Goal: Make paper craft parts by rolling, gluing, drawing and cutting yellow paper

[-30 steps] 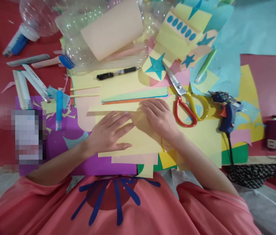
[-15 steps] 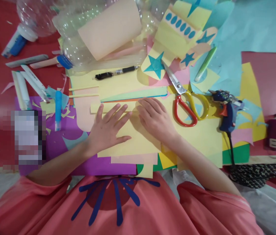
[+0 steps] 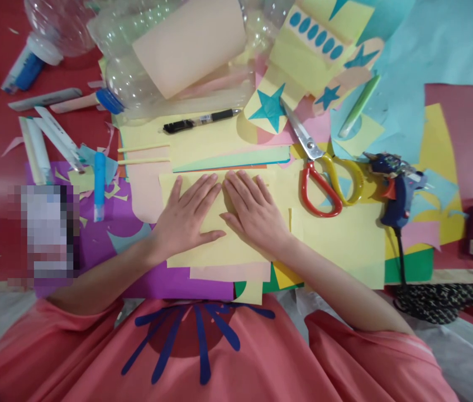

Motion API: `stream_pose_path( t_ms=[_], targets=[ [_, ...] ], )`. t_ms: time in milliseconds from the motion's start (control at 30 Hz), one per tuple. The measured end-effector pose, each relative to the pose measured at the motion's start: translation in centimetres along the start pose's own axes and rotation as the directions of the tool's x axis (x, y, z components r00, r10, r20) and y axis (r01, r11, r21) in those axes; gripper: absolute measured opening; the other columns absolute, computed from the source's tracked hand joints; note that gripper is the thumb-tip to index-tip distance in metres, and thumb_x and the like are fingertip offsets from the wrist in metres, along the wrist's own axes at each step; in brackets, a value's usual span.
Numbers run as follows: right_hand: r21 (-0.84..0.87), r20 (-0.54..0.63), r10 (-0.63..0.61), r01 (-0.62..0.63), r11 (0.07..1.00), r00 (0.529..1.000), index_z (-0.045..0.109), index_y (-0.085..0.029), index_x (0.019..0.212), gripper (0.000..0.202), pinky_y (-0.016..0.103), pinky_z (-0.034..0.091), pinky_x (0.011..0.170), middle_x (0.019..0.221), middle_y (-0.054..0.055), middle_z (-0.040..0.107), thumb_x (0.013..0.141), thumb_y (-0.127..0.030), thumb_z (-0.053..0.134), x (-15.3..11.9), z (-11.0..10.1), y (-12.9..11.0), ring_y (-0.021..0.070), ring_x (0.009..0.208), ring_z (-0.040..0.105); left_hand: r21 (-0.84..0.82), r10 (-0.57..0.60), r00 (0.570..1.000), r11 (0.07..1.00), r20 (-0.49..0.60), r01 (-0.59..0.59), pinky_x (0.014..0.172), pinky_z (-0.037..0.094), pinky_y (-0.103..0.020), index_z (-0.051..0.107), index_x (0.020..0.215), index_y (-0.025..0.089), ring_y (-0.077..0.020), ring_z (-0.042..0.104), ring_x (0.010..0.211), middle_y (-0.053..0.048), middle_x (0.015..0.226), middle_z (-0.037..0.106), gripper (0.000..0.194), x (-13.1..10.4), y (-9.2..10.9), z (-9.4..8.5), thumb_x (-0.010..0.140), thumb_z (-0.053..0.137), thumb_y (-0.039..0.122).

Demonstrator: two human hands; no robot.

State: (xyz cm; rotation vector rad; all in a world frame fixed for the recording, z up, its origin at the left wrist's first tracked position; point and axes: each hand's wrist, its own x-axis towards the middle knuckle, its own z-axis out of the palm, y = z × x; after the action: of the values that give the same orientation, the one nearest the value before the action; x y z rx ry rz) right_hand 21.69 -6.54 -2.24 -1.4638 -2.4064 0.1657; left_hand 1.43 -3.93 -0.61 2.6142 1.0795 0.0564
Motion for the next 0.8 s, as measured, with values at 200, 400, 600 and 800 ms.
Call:
stream_pose_path(
  t_ms=[200,400,600,800],
  targets=[
    [-0.024,0.002,-0.016,0.016,1.000,1.000,0.034,-0.012,0.150,0.061,0.048,0.031,0.118,0.148,0.016,0.051,0.100,-0.047,0.034,-0.04,0.08,-0.01,0.0265,0.141,0.043,-0.001,-0.020,0.999,1.000,0.037,0.020,0.122,0.009,-0.059,0.021,0.154,0.005,-0.0345,0.029,0.148,-0.022,0.158,0.031,0.088,0.12,0.09,-0.06,0.090,0.043,0.063],
    [-0.041,0.041,-0.009,0.011,0.999,0.999,0.038,-0.011,0.148,0.062,0.047,0.029,0.119,0.149,0.015,0.049,0.101,-0.049,0.029,0.03,0.15,0.04,0.0255,0.142,0.041,0.010,-0.040,0.995,0.999,0.094,0.039,0.121,0.009,-0.061,0.019,0.154,0.004,-0.0349,0.028,0.149,-0.022,0.159,0.028,0.089,0.35,0.31,-0.50,0.091,0.044,0.062],
    [-0.015,0.061,0.015,-0.014,1.000,0.998,0.034,-0.011,0.150,0.062,0.049,0.027,0.120,0.151,0.015,0.047,0.100,-0.048,0.031,-0.01,0.14,-0.01,0.0260,0.144,0.038,0.015,-0.042,0.992,0.999,0.117,0.041,0.120,0.011,-0.062,0.019,0.154,0.004,-0.0350,0.027,0.149,-0.022,0.159,0.027,0.090,0.44,0.32,-0.54,0.090,0.047,0.061],
    [-0.032,0.024,-0.018,0.019,0.999,1.000,0.040,-0.008,0.146,0.060,0.047,0.030,0.118,0.148,0.018,0.050,0.100,-0.046,0.033,0.03,0.19,-0.04,0.0263,0.142,0.042,0.017,-0.051,0.992,0.999,0.119,0.049,0.121,0.010,-0.061,0.020,0.154,0.005,-0.0344,0.027,0.149,-0.021,0.159,0.028,0.090,0.50,0.35,-0.56,0.090,0.048,0.061]
  ],
)
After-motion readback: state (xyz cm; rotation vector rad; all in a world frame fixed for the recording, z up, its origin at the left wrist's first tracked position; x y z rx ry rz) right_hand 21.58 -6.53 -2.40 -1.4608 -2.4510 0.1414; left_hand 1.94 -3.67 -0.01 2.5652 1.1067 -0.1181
